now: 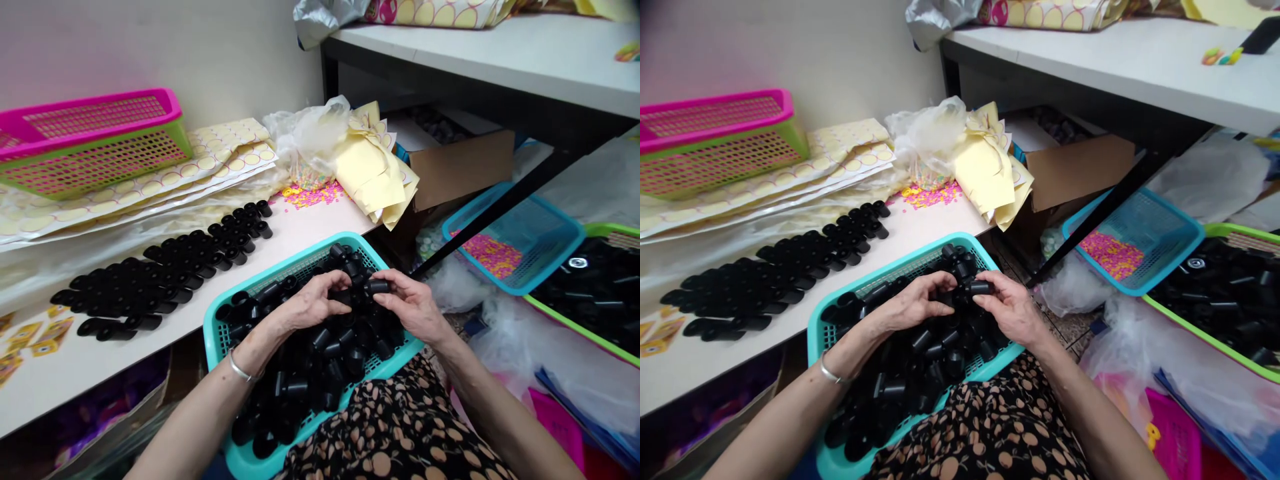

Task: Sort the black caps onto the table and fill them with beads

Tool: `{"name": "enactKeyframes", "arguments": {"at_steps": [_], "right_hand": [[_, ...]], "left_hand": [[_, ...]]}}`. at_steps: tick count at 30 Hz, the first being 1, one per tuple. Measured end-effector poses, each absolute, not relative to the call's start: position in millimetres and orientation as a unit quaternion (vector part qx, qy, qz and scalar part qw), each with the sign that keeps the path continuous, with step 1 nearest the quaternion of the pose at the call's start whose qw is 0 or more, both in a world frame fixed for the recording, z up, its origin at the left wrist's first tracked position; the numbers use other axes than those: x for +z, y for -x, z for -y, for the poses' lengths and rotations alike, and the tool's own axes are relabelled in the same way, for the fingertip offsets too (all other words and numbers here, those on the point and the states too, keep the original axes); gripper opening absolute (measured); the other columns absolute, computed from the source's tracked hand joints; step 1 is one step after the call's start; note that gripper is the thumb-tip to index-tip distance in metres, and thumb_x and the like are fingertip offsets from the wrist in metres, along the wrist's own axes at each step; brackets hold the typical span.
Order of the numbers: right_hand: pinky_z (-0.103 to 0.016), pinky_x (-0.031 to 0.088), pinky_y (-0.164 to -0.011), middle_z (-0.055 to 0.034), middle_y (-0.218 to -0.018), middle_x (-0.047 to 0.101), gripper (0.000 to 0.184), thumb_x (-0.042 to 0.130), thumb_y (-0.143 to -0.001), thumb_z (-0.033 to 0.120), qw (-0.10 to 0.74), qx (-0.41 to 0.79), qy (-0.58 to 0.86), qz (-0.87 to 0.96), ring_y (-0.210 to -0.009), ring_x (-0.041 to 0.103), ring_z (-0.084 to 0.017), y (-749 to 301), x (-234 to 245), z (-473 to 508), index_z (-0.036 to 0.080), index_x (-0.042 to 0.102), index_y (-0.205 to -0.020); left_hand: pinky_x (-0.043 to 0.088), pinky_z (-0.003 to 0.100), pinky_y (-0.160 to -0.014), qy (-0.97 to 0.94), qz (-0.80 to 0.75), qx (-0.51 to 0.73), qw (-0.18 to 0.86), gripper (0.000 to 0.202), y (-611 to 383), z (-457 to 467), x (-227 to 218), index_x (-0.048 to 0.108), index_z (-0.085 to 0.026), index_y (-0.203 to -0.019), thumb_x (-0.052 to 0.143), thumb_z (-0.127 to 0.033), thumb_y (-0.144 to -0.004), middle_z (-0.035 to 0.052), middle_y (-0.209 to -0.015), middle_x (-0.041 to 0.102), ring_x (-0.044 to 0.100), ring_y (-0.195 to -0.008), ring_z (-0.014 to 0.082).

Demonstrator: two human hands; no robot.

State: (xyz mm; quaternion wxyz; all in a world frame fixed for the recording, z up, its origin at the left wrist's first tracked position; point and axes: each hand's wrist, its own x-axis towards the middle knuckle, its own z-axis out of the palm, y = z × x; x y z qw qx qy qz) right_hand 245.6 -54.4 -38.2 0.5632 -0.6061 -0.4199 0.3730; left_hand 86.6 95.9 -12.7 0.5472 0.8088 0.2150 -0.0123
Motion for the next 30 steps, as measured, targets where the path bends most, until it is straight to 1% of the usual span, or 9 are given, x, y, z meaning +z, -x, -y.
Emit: {"name": "enactKeyframes", "arguments": {"at_steps": [3, 7, 12, 15, 22, 25, 27, 28, 30], "right_hand": [[-0.030, 0.047, -0.078, -0.0035, -0.102, 0.060, 0.025, 0.062, -0.081, 0.025, 0.541, 0.320, 0.613, 0.478, -0.091, 0.058, -0.018, -241.0, -34.2, 55.0, 0.024, 0.061, -0.106], [-0.032, 0.047, -0.084, -0.0054, -0.103, 0.061, 0.027, 0.060, -0.083, 0.021, 0.513, 0.259, 0.612, 0.543, -0.097, 0.057, -0.020, -236.2, -25.2, 53.4, 0.023, 0.062, -0.109], [-0.034, 0.048, -0.085, -0.0074, -0.106, 0.061, 0.033, 0.056, -0.085, 0.015, 0.490, 0.220, 0.589, 0.603, -0.097, 0.059, -0.020, -237.0, -18.3, 52.9, 0.022, 0.059, -0.117], [-0.033, 0.049, -0.082, -0.0078, -0.105, 0.060, 0.035, 0.055, -0.084, 0.012, 0.479, 0.208, 0.576, 0.629, -0.095, 0.059, -0.019, -237.3, -16.8, 53.4, 0.021, 0.058, -0.118], [-0.030, 0.051, -0.078, -0.0068, -0.097, 0.061, 0.026, 0.056, -0.086, 0.018, 0.482, 0.184, 0.611, 0.601, -0.088, 0.059, -0.018, -232.4, -13.9, 52.2, 0.019, 0.059, -0.112], [-0.033, 0.051, -0.083, -0.0070, -0.101, 0.061, 0.028, 0.053, -0.088, 0.020, 0.467, 0.178, 0.602, 0.623, -0.092, 0.059, -0.018, -227.6, -15.3, 50.6, 0.021, 0.058, -0.116], [-0.039, 0.047, -0.094, -0.0100, -0.115, 0.059, 0.037, 0.051, -0.090, 0.025, 0.438, 0.162, 0.607, 0.643, -0.108, 0.055, -0.022, -221.3, -17.5, 49.8, 0.021, 0.051, -0.127], [-0.043, 0.043, -0.100, -0.0128, -0.126, 0.054, 0.046, 0.051, -0.090, 0.028, 0.413, 0.161, 0.614, 0.652, -0.119, 0.049, -0.025, -217.2, -18.6, 49.9, 0.020, 0.043, -0.135], [-0.051, 0.031, -0.108, -0.0178, -0.147, 0.030, 0.071, 0.052, -0.088, 0.037, 0.356, 0.188, 0.630, 0.664, -0.136, 0.027, -0.029, -208.8, -20.0, 51.6, 0.017, 0.017, -0.147]], "left_hand": [[0.042, 0.029, -0.078, -0.796, -0.204, 0.014, 0.570, 0.035, -81.0, -95.2, -6.9, 0.060, -0.018, -0.103, 0.068, -0.019, -0.069, 0.0014, -0.096, 0.058, 0.052, -0.085, 0.0158], [0.043, 0.030, -0.081, -0.799, -0.186, 0.029, 0.570, 0.027, -79.2, -93.1, -1.0, 0.065, -0.017, -0.097, 0.068, -0.020, -0.071, 0.0020, -0.093, 0.057, 0.053, -0.087, 0.0170], [0.042, 0.030, -0.084, -0.812, -0.154, 0.035, 0.562, 0.024, -79.6, -93.4, 0.8, 0.067, -0.018, -0.096, 0.069, -0.020, -0.072, 0.0017, -0.091, 0.057, 0.054, -0.089, 0.0174], [0.042, 0.030, -0.084, -0.808, -0.149, 0.039, 0.569, 0.026, -78.5, -94.6, 1.4, 0.068, -0.018, -0.099, 0.069, -0.020, -0.072, 0.0020, -0.091, 0.057, 0.054, -0.089, 0.0174], [0.042, 0.029, -0.080, -0.799, -0.143, 0.053, 0.582, 0.026, -75.1, -94.0, 6.2, 0.069, -0.018, -0.098, 0.070, -0.020, -0.072, 0.0018, -0.089, 0.057, 0.054, -0.086, 0.0171], [0.042, 0.029, -0.078, -0.802, -0.135, 0.065, 0.578, 0.024, -76.2, -91.7, 7.0, 0.069, -0.016, -0.095, 0.071, -0.020, -0.072, 0.0014, -0.086, 0.056, 0.053, -0.084, 0.0166], [0.042, 0.029, -0.078, -0.807, -0.121, 0.077, 0.572, 0.024, -78.4, -89.5, 6.7, 0.069, -0.017, -0.095, 0.071, -0.021, -0.072, 0.0008, -0.084, 0.055, 0.053, -0.082, 0.0164], [0.043, 0.029, -0.079, -0.811, -0.117, 0.087, 0.567, 0.025, -79.5, -88.2, 6.6, 0.069, -0.018, -0.096, 0.071, -0.022, -0.071, 0.0006, -0.084, 0.056, 0.053, -0.083, 0.0166], [0.043, 0.030, -0.082, -0.819, -0.120, 0.106, 0.551, 0.029, -80.5, -85.4, 7.0, 0.069, -0.019, -0.099, 0.072, -0.023, -0.071, 0.0006, -0.085, 0.056, 0.054, -0.085, 0.0174]]}}
